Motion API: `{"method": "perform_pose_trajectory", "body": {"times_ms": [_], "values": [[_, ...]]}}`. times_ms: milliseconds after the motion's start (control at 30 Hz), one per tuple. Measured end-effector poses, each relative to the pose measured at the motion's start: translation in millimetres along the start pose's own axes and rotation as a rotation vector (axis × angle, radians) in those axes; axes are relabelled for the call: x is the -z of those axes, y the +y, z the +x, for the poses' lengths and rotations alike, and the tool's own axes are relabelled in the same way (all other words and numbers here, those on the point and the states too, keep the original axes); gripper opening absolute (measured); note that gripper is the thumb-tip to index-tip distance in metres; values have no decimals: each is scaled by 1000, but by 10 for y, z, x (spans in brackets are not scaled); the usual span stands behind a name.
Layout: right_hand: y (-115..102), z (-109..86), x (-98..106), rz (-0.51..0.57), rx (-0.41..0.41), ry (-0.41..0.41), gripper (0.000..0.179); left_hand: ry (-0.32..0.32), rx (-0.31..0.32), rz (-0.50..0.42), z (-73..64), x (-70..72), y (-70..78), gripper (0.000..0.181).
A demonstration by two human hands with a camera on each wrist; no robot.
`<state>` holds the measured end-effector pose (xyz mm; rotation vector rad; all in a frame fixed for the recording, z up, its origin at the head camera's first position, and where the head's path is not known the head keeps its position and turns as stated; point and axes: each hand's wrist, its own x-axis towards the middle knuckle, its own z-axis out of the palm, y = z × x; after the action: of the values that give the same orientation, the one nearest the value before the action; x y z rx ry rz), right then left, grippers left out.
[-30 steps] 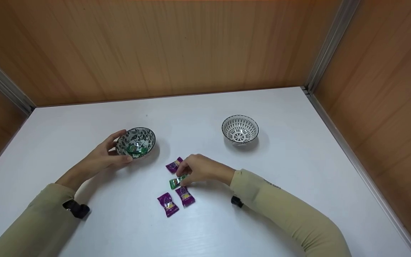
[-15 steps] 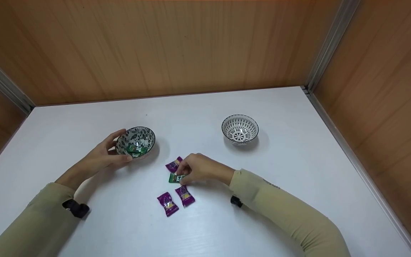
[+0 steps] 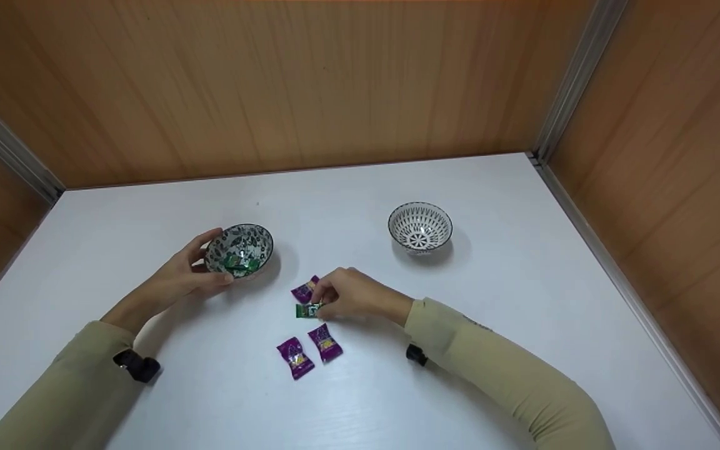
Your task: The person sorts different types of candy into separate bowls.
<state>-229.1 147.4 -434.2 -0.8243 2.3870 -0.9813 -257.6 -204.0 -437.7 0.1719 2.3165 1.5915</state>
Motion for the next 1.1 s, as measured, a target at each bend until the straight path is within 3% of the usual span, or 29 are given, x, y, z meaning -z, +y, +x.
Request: {"method": "perform_pose_trajectory", "body": {"times_ms": [267,533,733,1100], "values": [[-3,25,35,16,-9,4,14,5,-4,3,-1,-3,4,109],[-182,93,160,25,28,30,12,5,-6,13,-14,0,-5,110],[-310,167,246,121,34,45,14,10,-10,-2,-24,10,9,109],[-397,432,360,279,-52,129,20,-2,-14,-13,-2,-8,-4,107]]}}
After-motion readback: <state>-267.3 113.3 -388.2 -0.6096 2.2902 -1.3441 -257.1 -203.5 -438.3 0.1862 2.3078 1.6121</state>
